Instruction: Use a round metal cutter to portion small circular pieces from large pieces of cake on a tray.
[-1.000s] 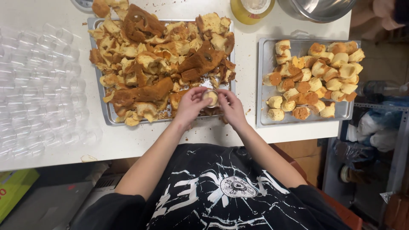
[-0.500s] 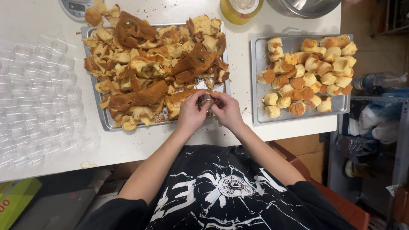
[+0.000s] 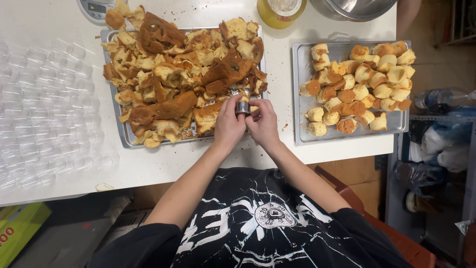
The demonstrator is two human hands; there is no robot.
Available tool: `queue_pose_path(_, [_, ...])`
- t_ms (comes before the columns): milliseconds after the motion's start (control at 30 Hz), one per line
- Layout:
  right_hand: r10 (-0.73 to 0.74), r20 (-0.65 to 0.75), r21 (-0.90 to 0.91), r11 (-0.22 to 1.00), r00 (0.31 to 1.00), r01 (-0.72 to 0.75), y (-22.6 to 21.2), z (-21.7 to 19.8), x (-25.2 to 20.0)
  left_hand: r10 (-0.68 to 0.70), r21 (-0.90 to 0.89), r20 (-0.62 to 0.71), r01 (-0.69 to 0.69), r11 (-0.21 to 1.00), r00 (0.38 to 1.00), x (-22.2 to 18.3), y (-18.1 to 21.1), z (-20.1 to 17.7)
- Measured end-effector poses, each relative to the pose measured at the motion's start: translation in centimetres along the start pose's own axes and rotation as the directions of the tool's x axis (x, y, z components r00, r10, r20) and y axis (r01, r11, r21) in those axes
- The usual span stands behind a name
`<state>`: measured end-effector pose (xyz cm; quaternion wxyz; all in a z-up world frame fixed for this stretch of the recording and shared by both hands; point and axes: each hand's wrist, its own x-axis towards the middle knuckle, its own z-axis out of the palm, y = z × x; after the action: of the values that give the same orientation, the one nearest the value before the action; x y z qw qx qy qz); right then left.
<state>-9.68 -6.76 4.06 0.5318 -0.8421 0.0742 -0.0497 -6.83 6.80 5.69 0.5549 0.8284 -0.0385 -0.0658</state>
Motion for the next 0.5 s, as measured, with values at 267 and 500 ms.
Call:
queue_pose_path(267, [0.002, 0.003, -0.034, 0.999, 1.000, -0.002, 0.9, 0.6, -1.0, -0.224, -0.133, 0.001, 0.222, 0.966, 0.975, 1.7, -1.6, -0.4])
queue_pose_path(500, [0.497, 0.288, 0.776, 0.380, 0.819, -0.503, -1.4, -1.2, -0.3, 0.042, -0.309, 0.076, -0.017, 0.951, 0.996, -0.2, -1.9, -0.6])
